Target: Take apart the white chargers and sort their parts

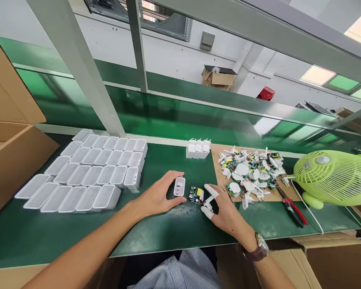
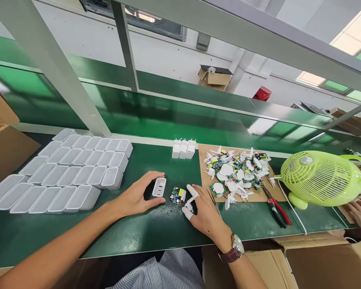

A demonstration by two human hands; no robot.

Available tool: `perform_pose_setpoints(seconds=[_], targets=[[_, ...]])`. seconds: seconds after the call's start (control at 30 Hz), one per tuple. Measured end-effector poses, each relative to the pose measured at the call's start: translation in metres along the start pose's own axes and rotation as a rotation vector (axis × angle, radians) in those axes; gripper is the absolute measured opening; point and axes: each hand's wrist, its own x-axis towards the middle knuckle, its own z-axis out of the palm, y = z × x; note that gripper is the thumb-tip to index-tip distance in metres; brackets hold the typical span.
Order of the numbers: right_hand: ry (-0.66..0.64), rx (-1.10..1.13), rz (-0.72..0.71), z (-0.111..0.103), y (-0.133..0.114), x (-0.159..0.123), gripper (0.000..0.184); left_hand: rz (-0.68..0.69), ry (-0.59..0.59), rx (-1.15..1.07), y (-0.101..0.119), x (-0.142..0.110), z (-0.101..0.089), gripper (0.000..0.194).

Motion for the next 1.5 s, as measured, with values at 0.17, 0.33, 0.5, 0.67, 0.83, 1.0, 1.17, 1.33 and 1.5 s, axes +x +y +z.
perform_pose_setpoints(seconds=[0.17, 0.33, 0.5, 0.67, 0.83, 1.0, 1.17, 1.33, 1.5], targets=[[0.123, 0.041, -0.011, 0.018, -0.001, 0.005, 0.058, 0.033, -0.037, -0.117, 0.001, -0.003, -0.003, 0.102], [0.211, 0.113, -0.046, 0.011, -0.012, 0.011, 0.057, 0.055, 0.007, -0.201, -0.005, -0.002, 0.003, 0.089], [0.205, -0.020, -0.053, 0.009, -0.013, 0.012, 0.061, -0.082, 0.138, -0.004, -0.014, 0.001, 0.008, 0.091], [0.130, 0.005, -0.019, 0.012, -0.006, 0.003, 0.065, -0.113, -0.041, 0.028, -0.004, 0.001, -0.007, 0.124], [0.145, 0.030, -0.009, 0.016, -0.002, 0.005, 0.059, -0.110, -0.270, -0.035, 0.004, 0.003, -0.019, 0.097], [0.305, 0.138, 0.026, 0.008, -0.019, 0.012, 0.054, -0.061, -0.129, 0.000, 0.004, 0.004, -0.009, 0.064], [0.326, 0.149, -0.070, -0.005, -0.052, 0.012, 0.057, 0.080, 0.032, 0.053, 0.001, 0.003, 0.003, 0.069], [0.352, -0.024, -0.171, 0.001, -0.067, 0.015, 0.065, 0.154, 0.090, 0.094, 0.001, 0.001, 0.003, 0.061], [0.298, -0.055, -0.170, 0.006, -0.071, 0.019, 0.071, 0.183, 0.092, 0.114, 0.003, 0.001, 0.002, 0.049]])
